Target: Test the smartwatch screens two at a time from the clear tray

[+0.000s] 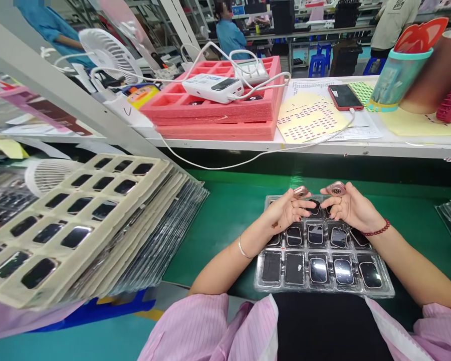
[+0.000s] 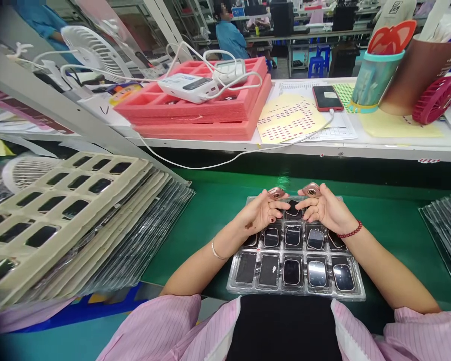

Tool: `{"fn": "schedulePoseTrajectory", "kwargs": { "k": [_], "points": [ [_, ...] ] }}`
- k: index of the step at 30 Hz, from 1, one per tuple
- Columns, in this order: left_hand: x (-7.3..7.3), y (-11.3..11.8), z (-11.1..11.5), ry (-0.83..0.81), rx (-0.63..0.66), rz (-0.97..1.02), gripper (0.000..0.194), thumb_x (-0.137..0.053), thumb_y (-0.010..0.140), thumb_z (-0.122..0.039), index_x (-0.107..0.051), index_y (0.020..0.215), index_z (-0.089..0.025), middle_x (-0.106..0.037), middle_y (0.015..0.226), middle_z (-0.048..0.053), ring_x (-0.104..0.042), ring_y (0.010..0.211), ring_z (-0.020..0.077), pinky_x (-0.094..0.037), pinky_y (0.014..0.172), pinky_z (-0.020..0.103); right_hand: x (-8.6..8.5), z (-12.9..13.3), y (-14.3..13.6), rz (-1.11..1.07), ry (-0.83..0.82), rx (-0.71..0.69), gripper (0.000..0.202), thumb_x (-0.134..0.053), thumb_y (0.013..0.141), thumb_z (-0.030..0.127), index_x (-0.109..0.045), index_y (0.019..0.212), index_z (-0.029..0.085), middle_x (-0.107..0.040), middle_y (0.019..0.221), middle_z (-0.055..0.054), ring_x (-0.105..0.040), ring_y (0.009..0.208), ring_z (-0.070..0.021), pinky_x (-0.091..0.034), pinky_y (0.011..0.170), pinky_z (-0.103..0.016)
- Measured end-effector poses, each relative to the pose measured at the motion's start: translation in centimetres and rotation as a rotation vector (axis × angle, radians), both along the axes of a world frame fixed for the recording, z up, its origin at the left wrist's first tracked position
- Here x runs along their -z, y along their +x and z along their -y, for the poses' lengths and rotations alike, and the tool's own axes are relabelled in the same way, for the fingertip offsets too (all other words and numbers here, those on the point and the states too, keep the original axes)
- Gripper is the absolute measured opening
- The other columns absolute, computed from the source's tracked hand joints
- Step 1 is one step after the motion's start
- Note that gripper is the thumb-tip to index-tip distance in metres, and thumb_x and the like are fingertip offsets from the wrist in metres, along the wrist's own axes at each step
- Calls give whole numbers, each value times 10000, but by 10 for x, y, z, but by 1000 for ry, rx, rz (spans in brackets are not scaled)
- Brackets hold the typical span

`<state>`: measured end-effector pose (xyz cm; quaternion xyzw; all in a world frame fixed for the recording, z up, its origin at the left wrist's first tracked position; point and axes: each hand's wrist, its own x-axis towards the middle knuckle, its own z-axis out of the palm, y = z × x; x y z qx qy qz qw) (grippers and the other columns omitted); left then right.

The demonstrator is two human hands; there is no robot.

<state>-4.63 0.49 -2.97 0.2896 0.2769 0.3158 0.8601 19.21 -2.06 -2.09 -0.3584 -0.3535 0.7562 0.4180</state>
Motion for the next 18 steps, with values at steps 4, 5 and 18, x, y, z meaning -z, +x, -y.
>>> {"fn": "schedulePoseTrajectory", "kwargs": {
  "k": [4, 5, 18],
  "points": [
    [-2, 0, -1, -23, 6, 8, 400, -498, 977, -401, -635, 1156, -70, -754, 985, 140, -731, 743, 137, -532, 569, 174, 0, -3, 2, -41, -50, -54, 477, -543, 927, 576, -646, 1134, 159, -770, 949, -119, -729, 648, -151, -597, 533, -218],
    [-2, 1, 1, 25, -10, -11, 356, -594, 930, -337, -621, 1180, -85, -747, 1031, 136, -738, 804, 146, -540, 605, 172, 0, -2, 1, -21, -24, -50, 425, -631, 897, 507, -628, 1164, 177, -767, 990, -109, -731, 675, -147, -602, 559, -216],
    [3, 7, 17, 568, -86, -324, 463, -667, 796, -208, -580, 1249, -172, -709, 1145, 122, -720, 827, 170, -474, 585, 196, 6, 14, -14, 509, 587, 55, 302, -659, 856, 217, -579, 1147, 226, -702, 975, -61, -682, 907, -203, -558, 742, -324]
  ]
}}
